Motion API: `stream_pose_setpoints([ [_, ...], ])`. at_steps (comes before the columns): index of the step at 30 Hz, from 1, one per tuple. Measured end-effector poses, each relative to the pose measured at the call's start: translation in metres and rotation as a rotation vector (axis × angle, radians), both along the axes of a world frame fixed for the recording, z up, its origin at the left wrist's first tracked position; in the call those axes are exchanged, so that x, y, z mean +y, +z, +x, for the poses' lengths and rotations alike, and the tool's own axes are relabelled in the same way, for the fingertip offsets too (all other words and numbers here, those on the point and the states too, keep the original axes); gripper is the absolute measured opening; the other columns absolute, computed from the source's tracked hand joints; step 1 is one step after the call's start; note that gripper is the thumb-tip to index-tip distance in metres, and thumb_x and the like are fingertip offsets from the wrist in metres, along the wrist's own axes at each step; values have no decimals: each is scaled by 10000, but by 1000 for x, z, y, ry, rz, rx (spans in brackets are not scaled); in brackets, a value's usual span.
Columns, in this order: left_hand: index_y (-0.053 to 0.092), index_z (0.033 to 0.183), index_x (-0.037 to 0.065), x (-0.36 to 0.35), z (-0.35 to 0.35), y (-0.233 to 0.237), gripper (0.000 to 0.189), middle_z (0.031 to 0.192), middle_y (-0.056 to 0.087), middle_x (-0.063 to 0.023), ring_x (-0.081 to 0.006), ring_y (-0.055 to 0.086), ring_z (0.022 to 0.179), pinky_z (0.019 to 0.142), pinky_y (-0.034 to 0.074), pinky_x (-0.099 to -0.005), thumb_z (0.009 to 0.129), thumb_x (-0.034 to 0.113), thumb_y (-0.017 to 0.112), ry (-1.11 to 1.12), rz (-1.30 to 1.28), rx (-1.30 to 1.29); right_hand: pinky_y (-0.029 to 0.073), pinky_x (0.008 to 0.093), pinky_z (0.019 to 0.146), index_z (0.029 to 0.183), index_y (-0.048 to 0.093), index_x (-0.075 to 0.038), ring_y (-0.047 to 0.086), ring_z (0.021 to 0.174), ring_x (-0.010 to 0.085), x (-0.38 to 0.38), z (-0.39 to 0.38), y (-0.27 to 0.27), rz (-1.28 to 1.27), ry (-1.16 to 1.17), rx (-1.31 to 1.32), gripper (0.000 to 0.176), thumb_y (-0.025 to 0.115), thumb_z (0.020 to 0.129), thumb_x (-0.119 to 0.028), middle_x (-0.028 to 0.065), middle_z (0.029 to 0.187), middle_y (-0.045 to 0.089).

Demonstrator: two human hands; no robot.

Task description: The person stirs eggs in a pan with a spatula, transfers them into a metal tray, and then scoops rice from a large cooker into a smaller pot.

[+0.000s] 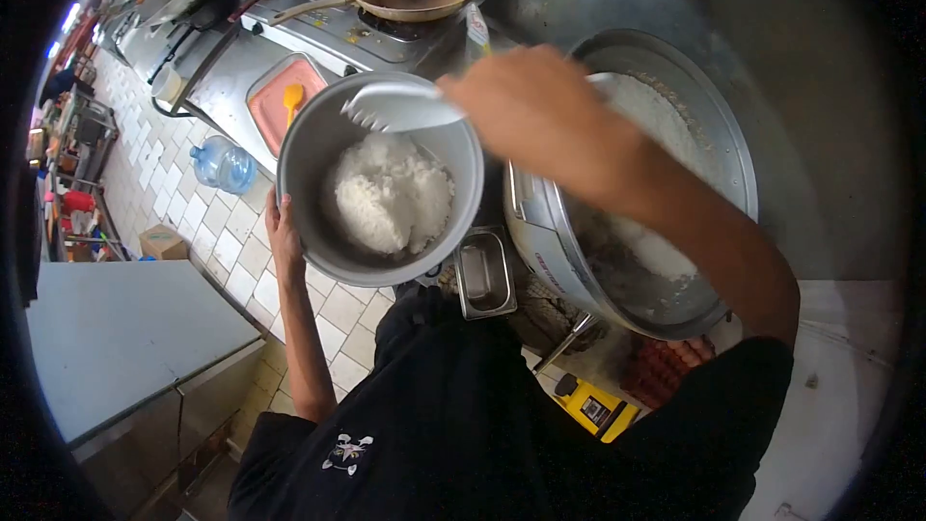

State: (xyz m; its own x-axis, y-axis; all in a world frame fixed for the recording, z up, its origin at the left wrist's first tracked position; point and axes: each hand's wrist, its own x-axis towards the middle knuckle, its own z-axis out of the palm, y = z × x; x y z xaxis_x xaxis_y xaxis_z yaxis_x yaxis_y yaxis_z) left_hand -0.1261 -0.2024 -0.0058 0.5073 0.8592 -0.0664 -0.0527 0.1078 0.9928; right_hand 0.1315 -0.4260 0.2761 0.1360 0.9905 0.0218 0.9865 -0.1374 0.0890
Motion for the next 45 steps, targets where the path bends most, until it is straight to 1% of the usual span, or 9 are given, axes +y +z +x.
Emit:
stream_pose_setpoints([
  [6, 413, 1417, -19, 7, -5, -20, 497, 1315, 551, -159, -217, 543, 1169, 992, 425, -307, 1028, 278, 500, 17, -33, 0, 473, 449, 757, 978, 673, -80, 616, 774, 358, -131, 29, 102, 113, -402, -96, 164, 523, 931, -127, 165, 779, 631],
  [14, 410, 1416, -8, -4, 2, 12, 469, 1334, 534, -159, -230, 531, 1173, 1013, 400, -341, 1029, 248, 474, -46, 9, 56, 472, 402, 872, 1123, 690, -211, 641, 922, 242, -213, 52, 72, -370, -753, -339, 246, 543, 936, -149, 89, 937, 673],
  [18, 415, 1410, -2, 2, -2, 2, 460, 1340, 527, -151, -229, 526, 1171, 1009, 396, -337, 1032, 255, 475, -46, -45, 54, 527, 371, 637, 1207, 665, -193, 682, 709, 249, -183, 59, 38, -437, -425, -509, 339, 517, 927, -74, 101, 839, 665],
  [21, 407, 1420, 1, -4, 2, 5, 476, 1348, 516, -140, -222, 521, 1166, 1001, 401, -336, 1032, 265, 487, 54, -118, 55, 515, 349, 530, 942, 704, -66, 674, 594, 253, -150, 65, 10, -369, -262, -475, 142, 603, 848, -101, 70, 603, 638],
  [27, 409, 1420, 2, -5, 6, 12, 491, 1299, 543, -136, -214, 532, 1134, 980, 414, -335, 1026, 279, 503, 31, -53, 94, 496, 352, 515, 622, 667, -89, 671, 589, 239, -122, 94, -36, -362, -18, -391, 125, 627, 738, -113, 81, 585, 640],
  [30, 412, 1416, -2, 0, 3, 8, 494, 1273, 559, -134, -207, 544, 1108, 964, 425, -325, 1024, 284, 505, 36, -18, 126, 487, 367, 505, 584, 649, -108, 669, 604, 256, -111, 122, -51, -385, 45, -289, 143, 625, 724, -126, 82, 597, 642],
  [33, 406, 1421, -8, 2, 2, 3, 504, 1273, 559, -138, -205, 547, 1104, 962, 425, -315, 1024, 287, 504, 80, -6, 163, 467, 363, 550, 756, 668, -108, 637, 614, 247, -90, 130, -55, -463, 134, -227, 86, 603, 775, -161, 51, 575, 592],
  [39, 381, 1448, -13, -1, 1, 6, 540, 1308, 540, -145, -205, 528, 1144, 984, 411, -311, 1023, 295, 505, 133, -11, 238, 441, 349, 624, 621, 593, -136, 595, 693, 227, -93, 143, -99, -54, 307, -16, 138, 601, 750, -183, 51, 636, 563],
  [45, 392, 1439, -17, -3, 7, 12, 528, 1308, 536, -142, -204, 529, 1139, 988, 405, -314, 1022, 287, 505, 123, 35, 266, 451, 350, 658, 633, 617, -121, 608, 710, 243, -111, 147, -105, -102, 272, -8, 151, 579, 771, -171, 66, 637, 565],
])
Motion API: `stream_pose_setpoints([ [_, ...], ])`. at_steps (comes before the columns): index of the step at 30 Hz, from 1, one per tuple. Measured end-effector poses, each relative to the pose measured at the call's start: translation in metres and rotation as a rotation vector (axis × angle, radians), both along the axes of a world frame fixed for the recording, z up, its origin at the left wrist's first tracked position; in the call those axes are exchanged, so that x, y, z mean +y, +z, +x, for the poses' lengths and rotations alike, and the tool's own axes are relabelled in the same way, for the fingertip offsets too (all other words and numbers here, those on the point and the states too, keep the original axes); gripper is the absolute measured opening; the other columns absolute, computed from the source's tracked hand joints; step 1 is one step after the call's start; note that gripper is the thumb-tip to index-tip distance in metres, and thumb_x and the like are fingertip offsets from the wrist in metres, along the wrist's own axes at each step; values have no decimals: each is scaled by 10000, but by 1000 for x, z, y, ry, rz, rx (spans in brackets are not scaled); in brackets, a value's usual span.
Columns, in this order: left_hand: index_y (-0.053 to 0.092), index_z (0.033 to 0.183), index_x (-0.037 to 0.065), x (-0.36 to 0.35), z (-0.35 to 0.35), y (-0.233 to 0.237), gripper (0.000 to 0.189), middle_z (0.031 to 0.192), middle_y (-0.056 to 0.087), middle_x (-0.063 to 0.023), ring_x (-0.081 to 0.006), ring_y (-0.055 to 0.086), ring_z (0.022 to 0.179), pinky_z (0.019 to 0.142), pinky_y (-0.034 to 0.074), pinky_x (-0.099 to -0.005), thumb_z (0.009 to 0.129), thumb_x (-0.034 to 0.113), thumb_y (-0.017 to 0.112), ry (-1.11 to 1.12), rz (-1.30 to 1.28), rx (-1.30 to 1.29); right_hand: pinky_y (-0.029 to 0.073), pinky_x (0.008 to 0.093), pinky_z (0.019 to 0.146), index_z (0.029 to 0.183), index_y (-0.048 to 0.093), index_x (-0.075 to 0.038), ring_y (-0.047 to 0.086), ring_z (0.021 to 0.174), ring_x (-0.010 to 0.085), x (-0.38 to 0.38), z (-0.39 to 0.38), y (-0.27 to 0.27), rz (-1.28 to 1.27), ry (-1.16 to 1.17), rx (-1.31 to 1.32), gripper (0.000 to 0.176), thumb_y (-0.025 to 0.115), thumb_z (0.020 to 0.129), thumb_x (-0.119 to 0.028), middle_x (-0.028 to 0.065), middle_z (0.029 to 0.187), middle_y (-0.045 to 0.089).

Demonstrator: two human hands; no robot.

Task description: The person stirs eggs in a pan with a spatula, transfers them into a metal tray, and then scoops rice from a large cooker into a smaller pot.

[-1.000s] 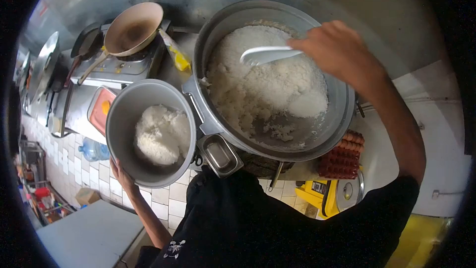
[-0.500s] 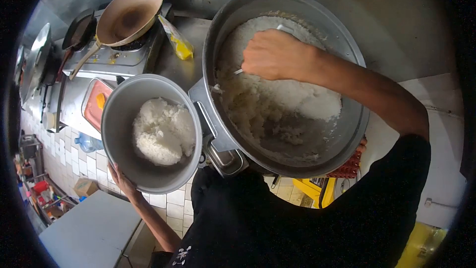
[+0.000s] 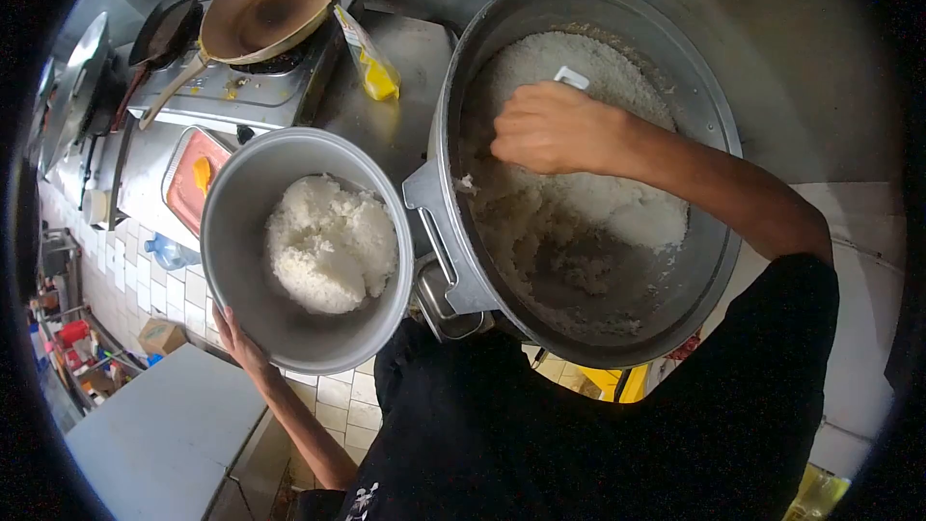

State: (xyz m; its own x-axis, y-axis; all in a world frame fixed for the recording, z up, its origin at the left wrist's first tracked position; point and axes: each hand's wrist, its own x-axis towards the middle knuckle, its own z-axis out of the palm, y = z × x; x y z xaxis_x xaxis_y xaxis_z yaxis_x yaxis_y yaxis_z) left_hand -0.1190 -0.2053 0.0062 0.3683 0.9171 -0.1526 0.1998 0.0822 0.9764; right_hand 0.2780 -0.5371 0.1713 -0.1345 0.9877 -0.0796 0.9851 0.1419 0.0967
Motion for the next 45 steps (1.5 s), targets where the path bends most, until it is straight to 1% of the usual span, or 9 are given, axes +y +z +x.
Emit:
stream_pose_setpoints([
  [3, 405, 1425, -17, 0, 0, -2, 506, 1293, 544, -141, -204, 532, 1131, 980, 408, -317, 1025, 278, 498, 26, -21, 5, 460, 328, 697, 672, 599, -128, 614, 737, 214, -15, -11, 9, -86, -46, -66, 112, 590, 774, -175, 36, 694, 581],
  [9, 425, 1399, -17, 3, -2, -2, 483, 1266, 555, -139, -204, 537, 1117, 960, 423, -323, 1028, 287, 484, -85, -62, -103, 505, 403, 704, 728, 653, -76, 663, 766, 281, -44, -41, 30, -337, -392, -14, 157, 564, 840, -139, 111, 721, 632],
  [12, 416, 1405, -20, -3, 2, 4, 496, 1266, 552, -140, -205, 539, 1111, 958, 426, -325, 1028, 295, 485, -78, -77, -90, 509, 420, 706, 952, 715, -103, 670, 766, 318, -46, -46, 40, -583, -554, 26, 200, 578, 806, -100, 152, 695, 629],
  [15, 390, 1429, -22, -1, 0, 4, 525, 1298, 536, -150, -220, 535, 1138, 975, 422, -333, 1026, 300, 488, -79, -36, -56, 508, 452, 714, 934, 702, -86, 670, 795, 347, -63, -47, 48, -512, -606, 126, 157, 573, 853, -126, 178, 709, 630],
  [21, 348, 1465, -24, -8, 6, 12, 576, 1392, 483, -174, -253, 505, 1230, 1024, 401, -350, 1023, 314, 497, -34, -62, -36, 442, 466, 660, 876, 637, -9, 609, 691, 378, -93, -26, 23, -612, -754, 446, 163, 588, 900, -163, 209, 694, 605],
  [27, 360, 1461, -5, -6, 0, 11, 562, 1369, 506, -163, -248, 522, 1211, 1006, 417, -348, 1021, 318, 498, -71, -58, -33, 412, 415, 612, 842, 603, 36, 529, 592, 311, -131, -30, -18, -454, -752, 863, 138, 614, 853, -100, 202, 678, 592],
  [33, 351, 1466, 2, -6, 2, 7, 551, 1361, 504, -174, -258, 536, 1183, 985, 434, -359, 1026, 305, 483, -48, -93, -83, 402, 351, 558, 792, 613, 39, 511, 557, 130, -166, -22, -9, -359, -726, 873, 136, 613, 840, -88, 123, 583, 531],
  [39, 359, 1457, 8, 0, -5, -7, 523, 1355, 507, -163, -245, 529, 1184, 979, 434, -353, 1027, 276, 489, -39, -132, -168, 399, 265, 476, 876, 691, 23, 492, 515, 62, -184, -32, 54, -344, -1157, 944, 129, 625, 808, -65, 18, 540, 540],
  [45, 397, 1418, -13, 5, -5, -11, 463, 1326, 535, -167, -240, 545, 1153, 981, 429, -344, 1039, 244, 465, -134, -121, -283, 371, 229, 420, 943, 717, 8, 464, 472, 45, -190, -10, 127, -54, -990, 817, 164, 621, 867, -102, -10, 562, 546],
])
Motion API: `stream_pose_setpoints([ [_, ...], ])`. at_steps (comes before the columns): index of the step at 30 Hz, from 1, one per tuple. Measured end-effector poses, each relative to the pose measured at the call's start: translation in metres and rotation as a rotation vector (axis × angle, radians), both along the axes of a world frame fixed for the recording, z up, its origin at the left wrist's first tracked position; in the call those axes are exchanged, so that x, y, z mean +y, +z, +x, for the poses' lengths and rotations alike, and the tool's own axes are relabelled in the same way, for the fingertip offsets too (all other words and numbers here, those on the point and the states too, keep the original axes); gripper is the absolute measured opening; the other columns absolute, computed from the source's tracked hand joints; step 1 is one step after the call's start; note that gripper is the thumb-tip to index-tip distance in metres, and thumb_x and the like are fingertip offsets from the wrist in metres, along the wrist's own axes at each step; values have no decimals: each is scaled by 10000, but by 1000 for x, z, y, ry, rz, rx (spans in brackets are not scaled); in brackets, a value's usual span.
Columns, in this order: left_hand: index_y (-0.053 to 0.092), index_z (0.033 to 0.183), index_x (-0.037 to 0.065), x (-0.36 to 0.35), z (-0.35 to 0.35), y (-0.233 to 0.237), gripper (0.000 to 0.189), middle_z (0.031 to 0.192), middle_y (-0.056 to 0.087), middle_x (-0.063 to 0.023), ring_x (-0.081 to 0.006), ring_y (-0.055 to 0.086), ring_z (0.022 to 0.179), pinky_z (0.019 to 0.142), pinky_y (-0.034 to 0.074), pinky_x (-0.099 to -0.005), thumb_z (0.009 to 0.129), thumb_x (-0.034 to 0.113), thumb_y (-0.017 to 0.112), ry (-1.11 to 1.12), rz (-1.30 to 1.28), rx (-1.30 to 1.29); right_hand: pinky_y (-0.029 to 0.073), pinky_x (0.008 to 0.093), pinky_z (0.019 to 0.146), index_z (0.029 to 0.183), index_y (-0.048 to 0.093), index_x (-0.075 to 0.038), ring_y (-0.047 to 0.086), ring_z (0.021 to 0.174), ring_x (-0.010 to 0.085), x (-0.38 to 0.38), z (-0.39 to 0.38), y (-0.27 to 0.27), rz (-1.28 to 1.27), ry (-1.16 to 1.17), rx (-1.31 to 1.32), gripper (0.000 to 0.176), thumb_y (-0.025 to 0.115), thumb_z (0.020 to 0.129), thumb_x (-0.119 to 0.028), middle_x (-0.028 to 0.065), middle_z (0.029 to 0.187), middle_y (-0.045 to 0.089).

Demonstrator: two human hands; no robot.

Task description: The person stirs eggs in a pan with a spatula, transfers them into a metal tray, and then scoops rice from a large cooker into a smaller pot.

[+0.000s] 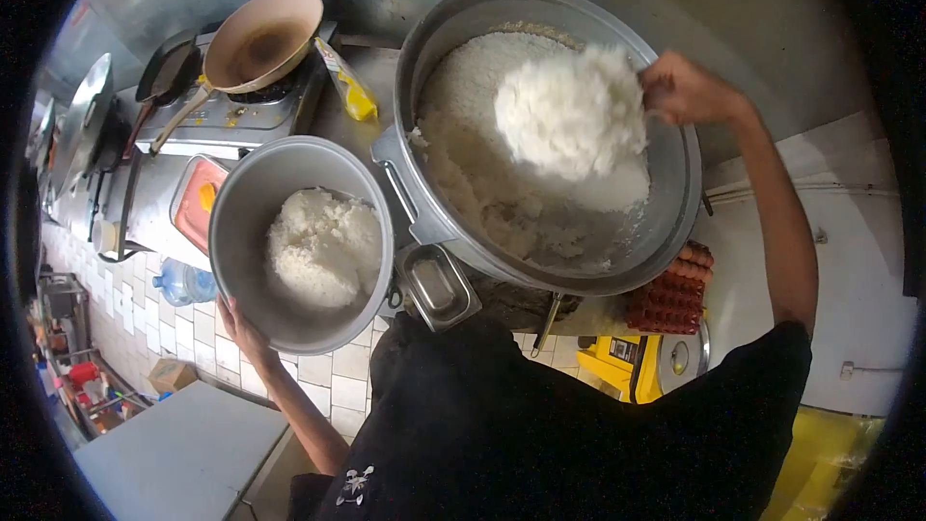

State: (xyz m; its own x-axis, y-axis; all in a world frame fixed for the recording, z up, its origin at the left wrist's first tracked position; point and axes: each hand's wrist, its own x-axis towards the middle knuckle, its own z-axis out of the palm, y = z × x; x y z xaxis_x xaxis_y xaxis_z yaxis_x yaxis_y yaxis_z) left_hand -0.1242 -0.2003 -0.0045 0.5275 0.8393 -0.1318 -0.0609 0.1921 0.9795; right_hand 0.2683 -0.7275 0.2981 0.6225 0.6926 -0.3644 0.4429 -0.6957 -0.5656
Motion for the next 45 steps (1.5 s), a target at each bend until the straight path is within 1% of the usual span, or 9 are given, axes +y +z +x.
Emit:
stream_pose_setpoints([
  [6, 409, 1406, -25, 3, -4, -7, 458, 1300, 551, -179, -238, 558, 1130, 974, 440, -337, 1034, 236, 471, -1, 57, 27, 449, 273, 524, 987, 683, 16, 525, 554, 88, 156, -52, 67, 133, 254, -409, 175, 582, 940, -120, 31, 652, 607],
  [9, 416, 1400, -31, 2, -1, -4, 466, 1295, 553, -172, -241, 563, 1129, 965, 445, -333, 1030, 244, 483, -8, 71, -23, 519, 396, 627, 1072, 675, -21, 658, 665, 305, 242, -90, -2, 323, 595, -807, 213, 551, 904, -64, 117, 725, 671],
  [14, 401, 1409, -42, -1, 0, 4, 507, 1328, 526, -174, -249, 536, 1176, 999, 420, -346, 1025, 273, 496, -15, 70, -8, 539, 385, 640, 1124, 599, 34, 670, 761, 271, 339, -161, -134, -252, 735, -1125, 273, 526, 895, -96, 159, 882, 652],
  [17, 386, 1417, -60, 8, -4, -24, 559, 1353, 502, -180, -255, 507, 1208, 1028, 389, -354, 1016, 309, 512, 66, 83, 28, 539, 383, 666, 1111, 642, -11, 675, 785, 285, 327, -132, -62, -74, 906, -713, 264, 536, 879, -78, 165, 886, 668],
  [20, 384, 1428, -43, 1, -3, -7, 556, 1355, 494, -178, -252, 503, 1205, 1003, 408, -346, 1014, 304, 517, 32, 80, 41, 511, 403, 707, 1106, 685, -87, 655, 784, 336, 297, -112, 1, -79, 567, -528, 268, 554, 872, -93, 174, 878, 683],
  [22, 395, 1427, -20, -6, -3, 7, 533, 1323, 517, -176, -240, 521, 1180, 952, 444, -335, 1017, 300, 513, -19, 48, 31, 487, 375, 683, 1063, 657, 5, 636, 711, 292, 248, -82, 34, 167, 673, -616, 230, 553, 900, -120, 193, 826, 669],
  [25, 382, 1422, 0, -1, -4, -9, 453, 1226, 582, -163, -194, 587, 1039, 873, 488, -314, 1049, 249, 446, -8, 22, -35, 456, 381, 631, 1020, 692, -25, 561, 618, 289, 172, -99, 102, -116, 354, -639, 216, 556, 926, -163, 146, 767, 659],
  [32, 317, 1464, -14, -8, 3, 13, 550, 1312, 533, -200, -254, 570, 1116, 931, 471, -364, 1039, 308, 450, -42, 51, 92, 496, 413, 774, 1077, 704, -108, 642, 875, 312, 28, -115, 36, -773, 63, -854, 237, 514, 935, -101, 143, 870, 667],
  [45, 381, 1447, -21, -11, 7, 17, 566, 1394, 473, -171, -253, 488, 1224, 1036, 379, -372, 1026, 348, 459, 65, 109, 269, 510, 396, 737, 1133, 677, -99, 652, 800, 295, 33, -41, -65, -810, 392, -723, 312, 553, 852, -45, 122, 786, 640],
])
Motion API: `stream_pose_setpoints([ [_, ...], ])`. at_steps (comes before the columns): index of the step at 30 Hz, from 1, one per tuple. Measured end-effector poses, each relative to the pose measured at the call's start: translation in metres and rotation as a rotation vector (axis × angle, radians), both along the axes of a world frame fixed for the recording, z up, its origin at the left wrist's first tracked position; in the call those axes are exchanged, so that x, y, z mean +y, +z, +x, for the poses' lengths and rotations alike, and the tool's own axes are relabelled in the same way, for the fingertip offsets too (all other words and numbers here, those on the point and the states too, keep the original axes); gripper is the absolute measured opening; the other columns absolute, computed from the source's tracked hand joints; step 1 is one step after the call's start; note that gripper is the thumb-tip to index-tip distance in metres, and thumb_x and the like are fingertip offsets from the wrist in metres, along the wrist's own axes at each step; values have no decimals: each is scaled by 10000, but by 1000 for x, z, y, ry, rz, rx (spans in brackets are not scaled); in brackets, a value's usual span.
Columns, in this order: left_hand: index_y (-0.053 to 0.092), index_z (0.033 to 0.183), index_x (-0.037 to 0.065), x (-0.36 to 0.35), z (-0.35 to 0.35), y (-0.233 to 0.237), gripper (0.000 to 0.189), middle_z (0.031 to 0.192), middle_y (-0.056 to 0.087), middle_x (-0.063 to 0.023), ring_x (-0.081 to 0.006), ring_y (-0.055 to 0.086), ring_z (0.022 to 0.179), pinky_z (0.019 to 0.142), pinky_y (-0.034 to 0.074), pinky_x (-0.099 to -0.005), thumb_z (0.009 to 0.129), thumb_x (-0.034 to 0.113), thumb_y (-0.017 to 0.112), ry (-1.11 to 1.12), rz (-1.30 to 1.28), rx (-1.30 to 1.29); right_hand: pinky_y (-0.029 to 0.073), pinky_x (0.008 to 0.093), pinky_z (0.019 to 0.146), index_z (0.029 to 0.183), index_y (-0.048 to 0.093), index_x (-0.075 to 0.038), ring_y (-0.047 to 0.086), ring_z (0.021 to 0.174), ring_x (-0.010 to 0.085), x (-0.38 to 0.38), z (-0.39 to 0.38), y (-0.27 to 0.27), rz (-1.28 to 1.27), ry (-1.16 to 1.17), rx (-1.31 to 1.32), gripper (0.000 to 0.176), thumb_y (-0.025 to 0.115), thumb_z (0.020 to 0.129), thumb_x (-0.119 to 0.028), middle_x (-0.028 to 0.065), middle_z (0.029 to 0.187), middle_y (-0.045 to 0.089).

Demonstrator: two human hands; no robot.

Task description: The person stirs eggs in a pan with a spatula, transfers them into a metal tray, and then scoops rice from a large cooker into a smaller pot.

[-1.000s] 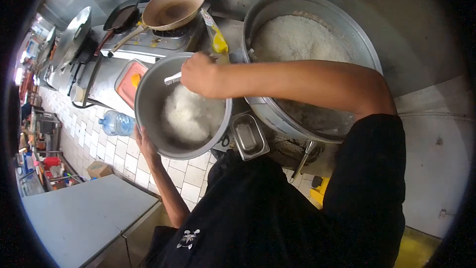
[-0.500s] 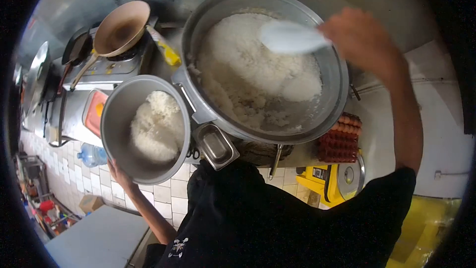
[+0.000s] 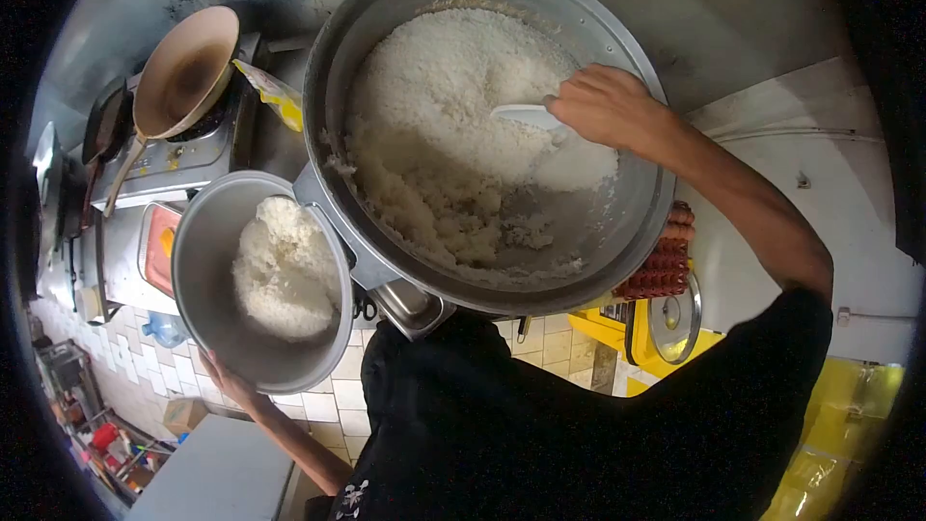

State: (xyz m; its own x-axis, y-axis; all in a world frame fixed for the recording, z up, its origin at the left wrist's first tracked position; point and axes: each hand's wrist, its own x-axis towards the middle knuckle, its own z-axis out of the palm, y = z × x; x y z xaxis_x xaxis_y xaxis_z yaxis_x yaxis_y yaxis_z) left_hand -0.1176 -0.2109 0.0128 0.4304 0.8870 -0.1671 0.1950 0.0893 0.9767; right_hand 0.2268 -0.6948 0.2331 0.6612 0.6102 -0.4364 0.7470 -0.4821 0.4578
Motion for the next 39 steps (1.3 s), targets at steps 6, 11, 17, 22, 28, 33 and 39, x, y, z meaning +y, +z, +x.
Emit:
stream_pose_setpoints([
  [6, 359, 1468, -22, 9, -7, -11, 618, 1426, 450, -173, -253, 474, 1252, 1060, 361, -359, 1012, 372, 498, 2, 36, 43, 473, 448, 697, 912, 682, -68, 639, 799, 331, 17, 47, -18, -21, -79, 240, 106, 600, 874, -123, 155, 723, 617],
  [11, 372, 1457, -22, 15, -13, -21, 596, 1414, 463, -167, -249, 484, 1239, 1049, 371, -347, 1017, 358, 500, 12, -17, -34, 436, 505, 681, 872, 650, -49, 633, 798, 366, 16, 66, -33, 73, -165, 474, 127, 580, 913, -147, 169, 764, 628],
  [17, 373, 1454, -22, 10, -8, -18, 575, 1409, 470, -166, -243, 486, 1238, 1044, 371, -340, 1024, 339, 495, 62, -81, -75, 450, 450, 664, 892, 699, -56, 640, 759, 343, 7, 37, -79, 259, -144, 923, 181, 635, 901, -225, 164, 783, 671],
  [22, 353, 1462, -17, 10, -8, -14, 586, 1397, 479, -165, -245, 497, 1221, 1029, 386, -346, 1024, 344, 499, 61, -28, 0, 443, 418, 632, 918, 715, -38, 638, 684, 313, -6, 10, -81, 521, -243, 859, 173, 655, 894, -199, 174, 759, 666],
  [28, 371, 1444, -11, 10, -7, -13, 544, 1334, 514, -154, -233, 520, 1160, 986, 415, -350, 1030, 323, 483, 5, -40, -51, 437, 367, 606, 870, 678, -14, 603, 624, 264, -34, 9, -93, 515, -230, 800, 147, 638, 877, -155, 170, 741, 645],
  [33, 358, 1453, -8, 5, -8, -7, 542, 1351, 497, -162, -236, 509, 1167, 988, 412, -358, 1033, 315, 470, -62, -55, -98, 436, 339, 601, 827, 642, 17, 580, 601, 177, -30, -5, -73, 734, -257, 768, 124, 645, 846, -105, 166, 711, 616],
  [39, 363, 1443, -16, 4, -6, -5, 559, 1352, 496, -179, -263, 513, 1178, 992, 413, -376, 1024, 333, 484, -58, -20, -87, 485, 312, 652, 846, 651, 68, 613, 657, 136, -35, 1, -23, 864, -302, 720, 93, 645, 843, -24, 142, 730, 674],
])
